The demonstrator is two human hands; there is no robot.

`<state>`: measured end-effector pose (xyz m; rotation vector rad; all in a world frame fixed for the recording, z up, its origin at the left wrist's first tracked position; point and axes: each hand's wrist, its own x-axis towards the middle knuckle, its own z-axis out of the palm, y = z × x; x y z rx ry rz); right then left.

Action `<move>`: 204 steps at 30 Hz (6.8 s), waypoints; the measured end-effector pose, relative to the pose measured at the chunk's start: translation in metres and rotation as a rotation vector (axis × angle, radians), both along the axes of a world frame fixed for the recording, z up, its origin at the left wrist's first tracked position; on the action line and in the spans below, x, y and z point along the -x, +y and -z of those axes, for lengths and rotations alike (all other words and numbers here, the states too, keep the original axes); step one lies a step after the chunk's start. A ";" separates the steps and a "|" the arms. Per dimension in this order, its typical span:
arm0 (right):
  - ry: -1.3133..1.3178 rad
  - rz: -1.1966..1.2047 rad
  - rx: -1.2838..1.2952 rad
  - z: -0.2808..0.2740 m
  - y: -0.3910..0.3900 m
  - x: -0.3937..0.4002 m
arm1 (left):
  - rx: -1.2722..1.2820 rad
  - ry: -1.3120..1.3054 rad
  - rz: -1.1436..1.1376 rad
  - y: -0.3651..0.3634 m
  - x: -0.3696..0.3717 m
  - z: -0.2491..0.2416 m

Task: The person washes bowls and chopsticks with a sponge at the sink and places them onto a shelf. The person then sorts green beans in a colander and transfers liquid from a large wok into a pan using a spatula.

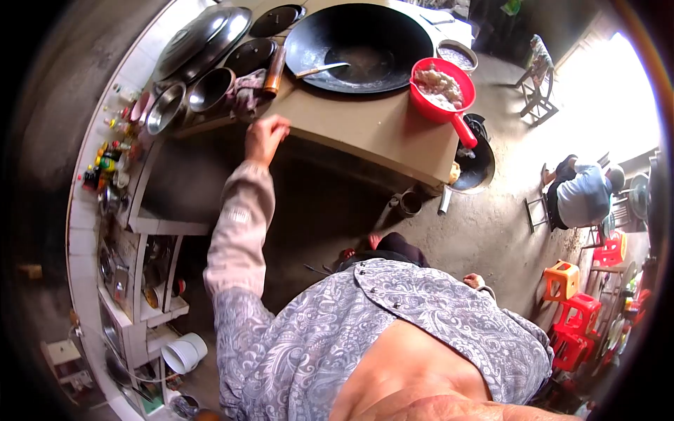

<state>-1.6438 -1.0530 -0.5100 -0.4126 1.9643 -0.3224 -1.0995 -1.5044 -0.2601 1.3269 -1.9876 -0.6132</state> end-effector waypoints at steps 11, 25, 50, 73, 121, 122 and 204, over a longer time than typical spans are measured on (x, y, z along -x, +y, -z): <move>-0.176 0.399 0.153 0.062 -0.086 -0.055 | -0.360 -0.826 0.304 -0.322 0.202 0.147; -0.073 0.480 0.045 0.166 0.025 -0.162 | -0.006 -1.157 0.464 -0.364 0.216 0.095; -0.080 0.622 0.244 0.067 -0.135 -0.262 | -0.609 0.313 0.534 -0.378 0.123 -0.100; -0.083 0.845 0.162 0.082 -0.102 -0.243 | -0.828 0.276 0.387 -0.432 0.126 -0.101; -0.264 0.324 0.985 -0.106 -0.722 0.147 | -0.676 0.855 0.002 -0.255 0.172 0.077; -0.258 0.384 0.956 -0.112 -0.731 0.143 | -0.679 0.858 -0.006 -0.254 0.173 0.076; -0.578 0.822 0.756 -0.268 -0.277 -0.205 | -0.914 0.394 0.303 -0.417 0.131 -0.008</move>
